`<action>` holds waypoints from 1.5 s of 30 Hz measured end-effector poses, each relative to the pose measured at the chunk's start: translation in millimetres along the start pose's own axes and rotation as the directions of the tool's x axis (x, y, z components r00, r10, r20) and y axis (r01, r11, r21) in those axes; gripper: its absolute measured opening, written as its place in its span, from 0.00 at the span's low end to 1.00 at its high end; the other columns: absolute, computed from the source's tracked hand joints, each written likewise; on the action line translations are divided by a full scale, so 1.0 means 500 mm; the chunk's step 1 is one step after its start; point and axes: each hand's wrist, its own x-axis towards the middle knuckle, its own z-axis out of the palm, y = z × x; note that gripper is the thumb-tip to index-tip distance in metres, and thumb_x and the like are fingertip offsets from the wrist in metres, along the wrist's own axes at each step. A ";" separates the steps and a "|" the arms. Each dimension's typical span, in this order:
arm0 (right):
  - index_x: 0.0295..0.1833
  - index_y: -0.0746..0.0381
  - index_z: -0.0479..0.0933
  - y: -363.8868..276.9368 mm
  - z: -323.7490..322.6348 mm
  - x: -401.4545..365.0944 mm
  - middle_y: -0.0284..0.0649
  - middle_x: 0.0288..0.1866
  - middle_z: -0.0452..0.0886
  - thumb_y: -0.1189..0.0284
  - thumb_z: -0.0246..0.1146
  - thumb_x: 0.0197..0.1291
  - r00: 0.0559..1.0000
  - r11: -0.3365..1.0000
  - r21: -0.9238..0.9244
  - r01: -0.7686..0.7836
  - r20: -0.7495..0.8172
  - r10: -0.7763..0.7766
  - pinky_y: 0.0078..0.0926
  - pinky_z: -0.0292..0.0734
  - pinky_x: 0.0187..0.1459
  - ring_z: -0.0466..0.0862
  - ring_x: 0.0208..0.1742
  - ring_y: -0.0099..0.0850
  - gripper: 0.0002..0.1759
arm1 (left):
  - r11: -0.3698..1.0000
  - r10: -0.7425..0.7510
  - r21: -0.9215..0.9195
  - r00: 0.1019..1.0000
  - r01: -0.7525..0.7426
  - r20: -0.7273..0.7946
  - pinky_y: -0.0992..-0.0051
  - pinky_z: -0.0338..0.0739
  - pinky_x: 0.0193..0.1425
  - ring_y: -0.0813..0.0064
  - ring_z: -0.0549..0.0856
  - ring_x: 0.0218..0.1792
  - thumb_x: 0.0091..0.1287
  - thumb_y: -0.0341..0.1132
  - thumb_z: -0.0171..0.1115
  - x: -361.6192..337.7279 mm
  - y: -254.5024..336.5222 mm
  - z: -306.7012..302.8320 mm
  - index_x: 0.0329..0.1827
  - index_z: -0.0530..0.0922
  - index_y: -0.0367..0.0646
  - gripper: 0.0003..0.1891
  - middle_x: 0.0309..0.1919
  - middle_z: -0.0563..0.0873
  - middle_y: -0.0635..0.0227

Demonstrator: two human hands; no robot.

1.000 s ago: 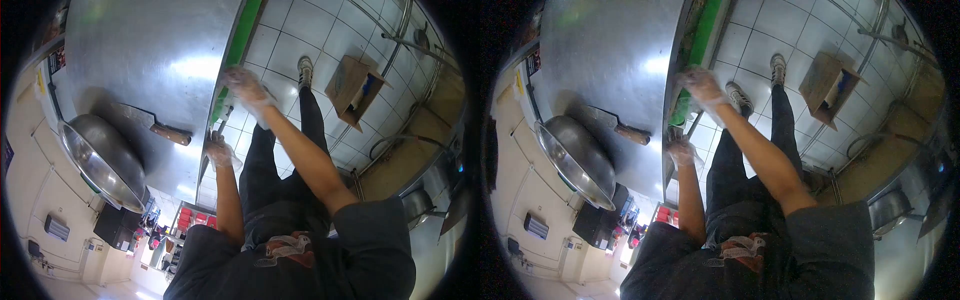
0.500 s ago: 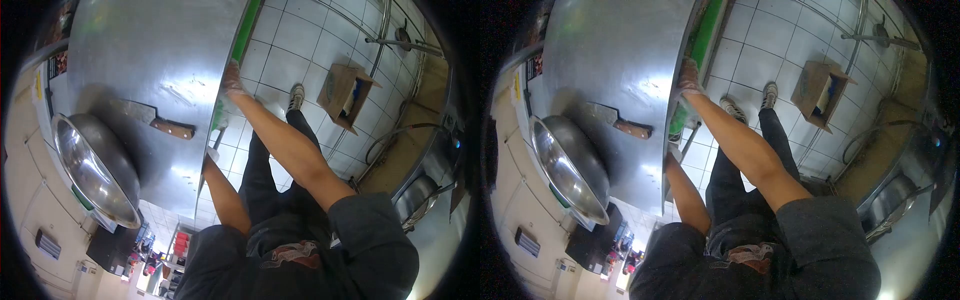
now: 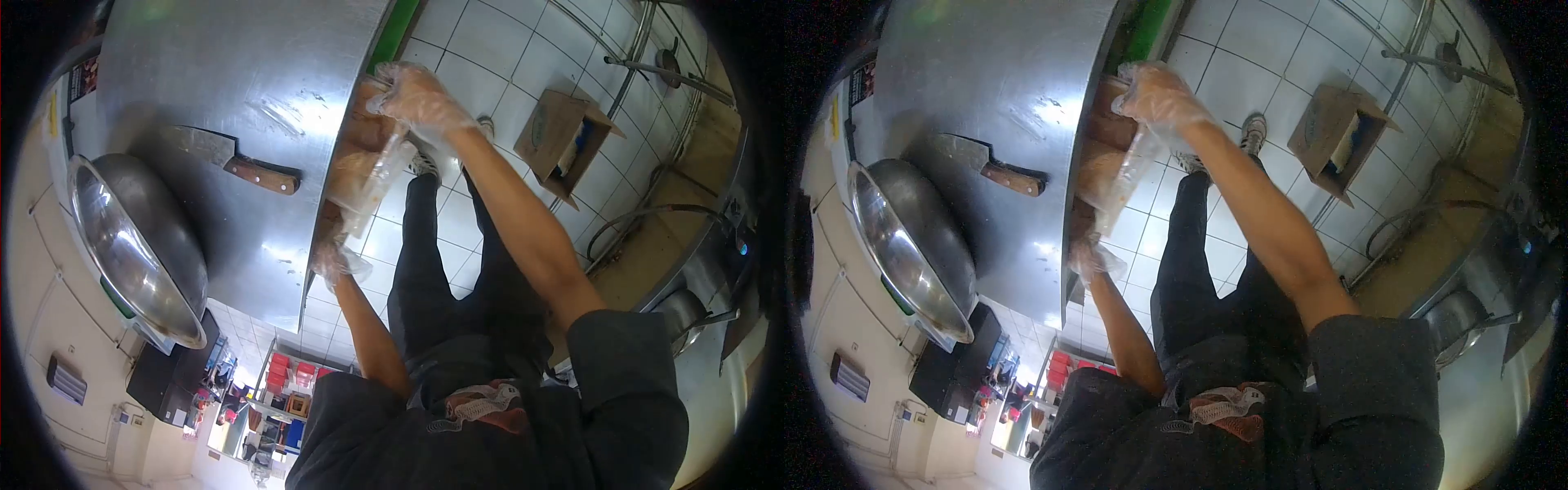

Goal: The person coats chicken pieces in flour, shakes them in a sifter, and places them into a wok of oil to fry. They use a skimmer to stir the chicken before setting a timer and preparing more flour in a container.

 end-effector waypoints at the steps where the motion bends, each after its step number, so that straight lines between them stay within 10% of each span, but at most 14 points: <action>1: 0.61 0.65 0.72 0.002 -0.017 0.022 0.50 0.55 0.80 0.66 0.63 0.61 0.996 0.988 -0.152 0.021 0.091 -0.007 0.32 0.77 0.60 0.80 0.58 0.45 0.25 | 0.999 0.016 -0.044 0.998 -0.019 -0.059 0.57 0.66 0.68 0.52 0.77 0.60 0.72 0.44 0.46 -0.024 0.003 -0.006 0.62 0.74 0.38 0.23 0.63 0.75 0.54; 3: 0.61 0.64 0.73 0.033 0.017 0.069 0.51 0.52 0.81 0.64 0.61 0.61 0.984 0.953 -0.252 0.167 0.096 -0.148 0.33 0.77 0.59 0.81 0.56 0.46 0.25 | 0.894 -0.068 -0.448 0.981 -0.022 -0.184 0.60 0.68 0.67 0.54 0.78 0.59 0.70 0.41 0.50 -0.039 0.012 0.002 0.62 0.72 0.37 0.22 0.62 0.76 0.55; 5: 0.58 0.63 0.75 0.060 0.056 0.081 0.52 0.48 0.82 0.63 0.60 0.61 0.965 0.931 -0.252 0.263 0.064 -0.255 0.35 0.78 0.55 0.81 0.51 0.47 0.22 | 0.389 -0.275 -0.910 0.925 -0.143 -0.263 0.63 0.74 0.64 0.58 0.80 0.56 0.67 0.35 0.58 -0.025 0.033 0.040 0.62 0.69 0.34 0.23 0.58 0.78 0.54; 7: 0.51 0.62 0.77 0.062 0.054 0.011 0.53 0.41 0.82 0.63 0.60 0.61 0.970 0.971 -0.020 0.239 -0.037 -0.240 0.38 0.78 0.48 0.82 0.43 0.47 0.18 | 0.263 -0.406 -0.913 0.822 -0.312 -0.399 0.67 0.78 0.59 0.60 0.81 0.53 0.64 0.33 0.63 -0.055 0.022 0.041 0.61 0.67 0.32 0.25 0.56 0.79 0.54; 8: 0.48 0.62 0.78 0.061 0.043 -0.028 0.53 0.37 0.82 0.63 0.60 0.60 0.973 0.972 0.078 0.221 -0.080 -0.215 0.39 0.79 0.45 0.82 0.39 0.48 0.16 | 0.461 -0.377 -0.801 0.733 -0.382 -0.566 0.69 0.80 0.56 0.61 0.82 0.51 0.64 0.33 0.65 -0.093 0.008 0.010 0.61 0.68 0.32 0.25 0.55 0.79 0.54; 10: 0.42 0.62 0.79 0.057 0.002 -0.129 0.54 0.32 0.81 0.65 0.61 0.59 0.981 0.965 0.201 0.167 -0.133 -0.142 0.42 0.78 0.39 0.81 0.33 0.49 0.12 | 0.263 -0.412 -0.862 0.757 -0.434 -0.507 0.70 0.82 0.51 0.63 0.82 0.49 0.65 0.34 0.66 -0.175 0.007 -0.066 0.59 0.68 0.32 0.24 0.54 0.79 0.53; 12: 0.38 0.64 0.79 0.051 -0.041 -0.230 0.54 0.31 0.80 0.66 0.62 0.59 0.985 0.969 0.224 0.102 -0.156 -0.068 0.43 0.76 0.36 0.80 0.30 0.52 0.11 | -0.542 -0.284 -0.816 0.958 -0.203 -0.049 0.71 0.82 0.48 0.65 0.81 0.48 0.67 0.35 0.64 -0.267 0.021 -0.120 0.56 0.69 0.31 0.21 0.53 0.78 0.53; 21: 0.33 0.67 0.78 0.004 -0.071 -0.544 0.49 0.26 0.77 0.66 0.66 0.58 0.913 0.926 0.317 -0.205 -0.279 0.298 0.37 0.70 0.30 0.76 0.25 0.43 0.13 | -0.505 -0.007 -0.860 0.997 -0.071 -0.079 0.73 0.81 0.38 0.74 0.81 0.32 0.68 0.34 0.63 -0.444 -0.004 -0.014 0.42 0.71 0.36 0.11 0.34 0.83 0.64; 27: 0.30 0.68 0.76 0.004 -0.028 -0.687 0.34 0.22 0.69 0.68 0.68 0.58 0.811 0.833 0.409 -0.373 -0.293 0.507 0.29 0.63 0.27 0.65 0.24 0.23 0.14 | -0.250 0.010 -0.937 0.967 -0.243 -0.253 0.75 0.74 0.30 0.79 0.78 0.27 0.64 0.35 0.67 -0.425 -0.041 0.104 0.34 0.75 0.39 0.10 0.26 0.81 0.69; 37: 0.37 0.69 0.79 0.026 -0.029 -0.848 0.27 0.26 0.74 0.70 0.68 0.60 0.588 0.628 0.663 -0.408 -0.335 0.736 0.23 0.67 0.29 0.69 0.28 0.19 0.12 | 0.128 0.212 -0.851 0.852 -0.510 -0.479 0.73 0.73 0.33 0.75 0.76 0.26 0.60 0.30 0.67 -0.447 -0.063 -0.036 0.31 0.76 0.38 0.08 0.24 0.80 0.65; 40: 0.40 0.69 0.80 -0.007 -0.059 -0.906 0.31 0.30 0.79 0.71 0.67 0.61 0.566 0.685 0.628 -0.370 -0.432 0.702 0.22 0.70 0.33 0.73 0.30 0.20 0.11 | -0.304 0.224 -0.843 0.827 -0.444 -0.516 0.72 0.74 0.34 0.74 0.77 0.27 0.59 0.30 0.66 -0.473 -0.047 -0.080 0.32 0.77 0.38 0.06 0.25 0.81 0.63; 45: 0.44 0.70 0.81 -0.083 -0.140 -0.941 0.35 0.36 0.83 0.72 0.65 0.62 0.567 0.757 0.612 -0.230 -0.548 0.615 0.23 0.73 0.38 0.77 0.34 0.23 0.11 | -0.276 0.193 -0.774 0.756 -0.569 -0.625 0.69 0.73 0.34 0.73 0.77 0.26 0.60 0.31 0.65 -0.529 -0.086 -0.202 0.33 0.77 0.38 0.06 0.23 0.80 0.63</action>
